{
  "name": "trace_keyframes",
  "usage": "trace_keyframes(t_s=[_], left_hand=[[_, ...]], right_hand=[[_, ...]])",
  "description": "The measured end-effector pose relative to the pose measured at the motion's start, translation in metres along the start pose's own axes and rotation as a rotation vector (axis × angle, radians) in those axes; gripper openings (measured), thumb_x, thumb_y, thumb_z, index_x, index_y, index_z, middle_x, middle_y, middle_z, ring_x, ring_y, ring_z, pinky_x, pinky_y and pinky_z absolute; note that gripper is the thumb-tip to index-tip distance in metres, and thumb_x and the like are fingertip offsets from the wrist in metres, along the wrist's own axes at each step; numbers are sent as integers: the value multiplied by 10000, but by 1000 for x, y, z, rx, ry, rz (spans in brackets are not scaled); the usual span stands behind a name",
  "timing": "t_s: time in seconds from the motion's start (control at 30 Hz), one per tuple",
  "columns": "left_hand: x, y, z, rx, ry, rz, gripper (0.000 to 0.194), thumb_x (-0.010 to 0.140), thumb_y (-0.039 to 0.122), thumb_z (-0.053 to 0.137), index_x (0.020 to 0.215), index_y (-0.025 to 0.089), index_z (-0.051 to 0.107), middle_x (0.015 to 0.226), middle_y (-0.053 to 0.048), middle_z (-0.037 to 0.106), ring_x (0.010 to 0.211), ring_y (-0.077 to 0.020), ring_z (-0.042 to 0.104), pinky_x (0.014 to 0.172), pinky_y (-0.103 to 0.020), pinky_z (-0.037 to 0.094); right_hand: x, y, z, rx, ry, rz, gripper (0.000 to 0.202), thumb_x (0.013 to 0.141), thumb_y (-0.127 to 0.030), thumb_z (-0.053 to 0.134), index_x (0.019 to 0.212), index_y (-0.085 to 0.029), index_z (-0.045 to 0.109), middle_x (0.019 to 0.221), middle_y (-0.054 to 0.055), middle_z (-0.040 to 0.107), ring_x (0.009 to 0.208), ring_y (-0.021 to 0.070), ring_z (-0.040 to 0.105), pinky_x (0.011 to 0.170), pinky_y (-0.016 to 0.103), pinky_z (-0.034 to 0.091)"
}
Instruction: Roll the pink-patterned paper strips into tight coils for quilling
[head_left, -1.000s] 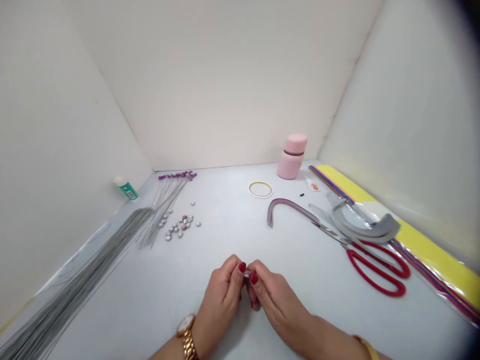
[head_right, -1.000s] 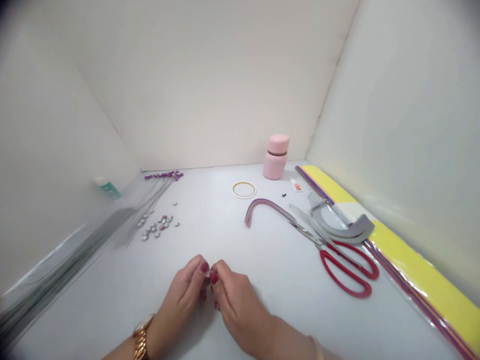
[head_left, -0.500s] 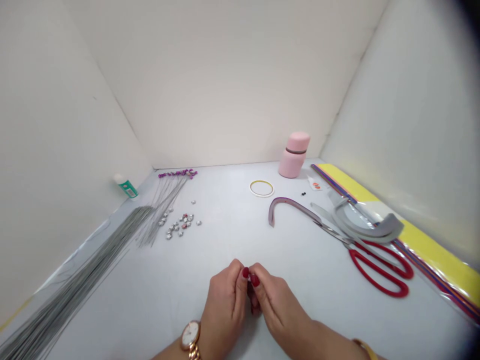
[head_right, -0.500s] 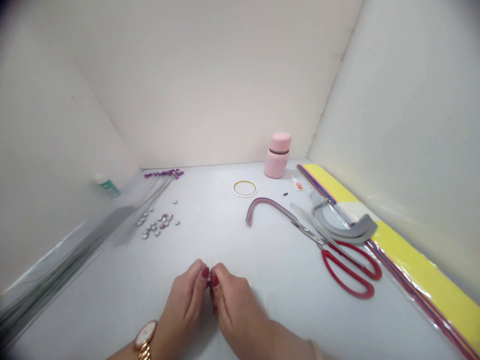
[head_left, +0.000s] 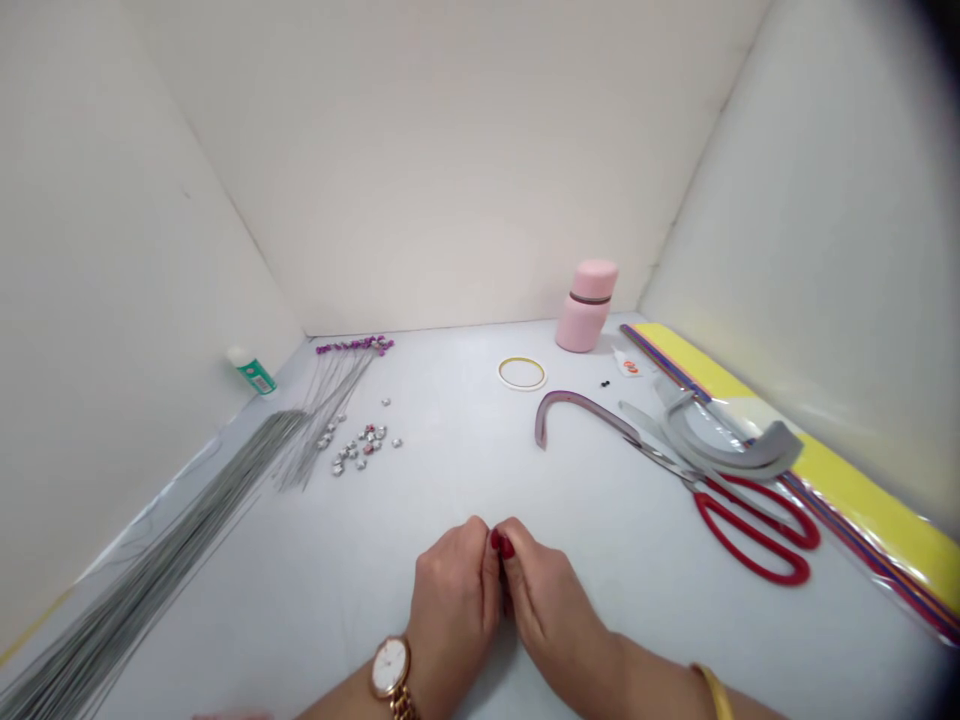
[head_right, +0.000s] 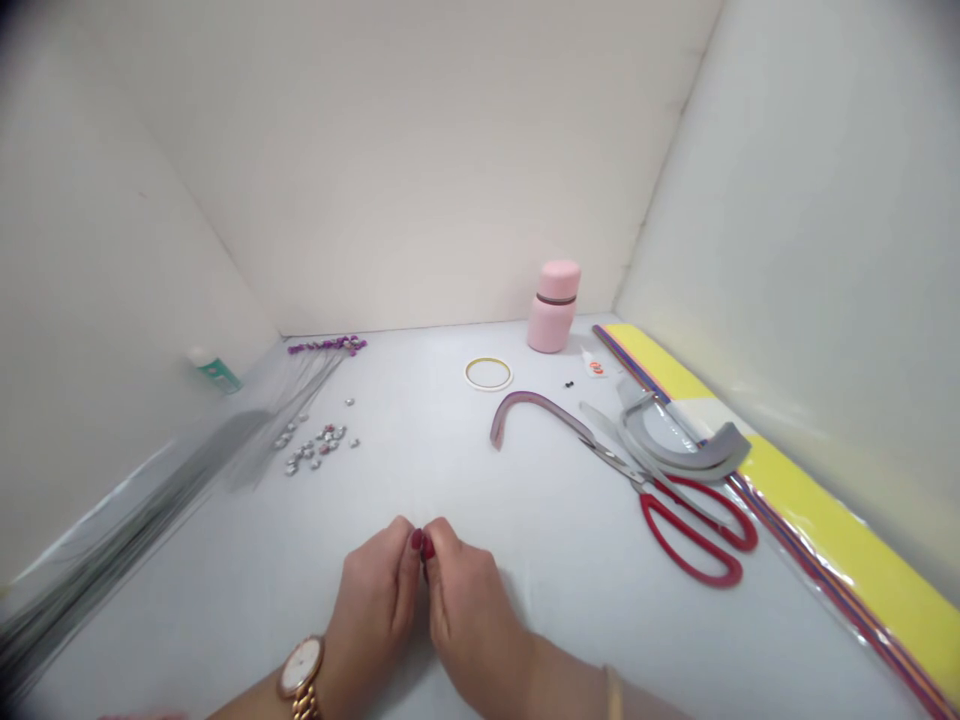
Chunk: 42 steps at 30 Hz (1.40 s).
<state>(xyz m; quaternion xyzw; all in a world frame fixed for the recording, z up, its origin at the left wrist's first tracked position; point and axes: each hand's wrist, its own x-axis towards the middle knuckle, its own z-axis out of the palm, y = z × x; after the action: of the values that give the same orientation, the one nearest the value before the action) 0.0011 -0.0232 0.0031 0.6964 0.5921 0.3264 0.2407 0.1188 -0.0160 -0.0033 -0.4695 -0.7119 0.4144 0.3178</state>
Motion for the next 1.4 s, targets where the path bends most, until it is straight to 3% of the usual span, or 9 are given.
trace_keyframes(t_s=[0.13, 0.3, 0.47, 0.87, 1.4], left_hand=[[3, 4, -2, -185, -30, -65, 271, 894, 234, 260, 625, 222, 291, 519, 43, 367, 461, -122, 365, 466, -225, 291], [5, 6, -7, -223, -27, -43, 264, 881, 283, 325, 626, 219, 314, 522, 42, 394, 473, -122, 384, 474, -224, 305], [5, 6, -7, -413, -88, -45, 289, 912, 264, 234, 651, 217, 348, 515, 27, 480, 481, -122, 469, 505, -216, 359], [4, 5, -8, -556, -221, -70, 310, 915, 320, 219, 686, 212, 398, 517, -2, 563, 480, -131, 531, 532, -232, 417], [1, -5, 0, -244, -190, -68, 306, 904, 287, 241, 634, 223, 369, 553, -15, 508, 541, -152, 492, 539, -249, 381]], right_hand=[[3, -1, 0, 70, 3, 58, 281, 927, -314, 208, 681, -224, 310, 537, -61, 356, 465, 107, 339, 455, 227, 270], [2, -2, -2, 161, -4, 27, 282, 928, -341, 225, 699, -217, 336, 552, -60, 364, 483, 104, 352, 465, 222, 291], [2, -2, -4, 233, -39, 57, 321, 927, -379, 215, 692, -212, 355, 540, -54, 407, 493, 105, 407, 490, 222, 329], [4, -1, -7, 433, -126, 108, 336, 918, -408, 241, 684, -203, 367, 513, -65, 396, 468, 90, 421, 487, 211, 357], [3, 3, -1, 358, -113, 115, 299, 922, -383, 231, 709, -212, 352, 508, -73, 371, 448, 89, 396, 439, 204, 329]])
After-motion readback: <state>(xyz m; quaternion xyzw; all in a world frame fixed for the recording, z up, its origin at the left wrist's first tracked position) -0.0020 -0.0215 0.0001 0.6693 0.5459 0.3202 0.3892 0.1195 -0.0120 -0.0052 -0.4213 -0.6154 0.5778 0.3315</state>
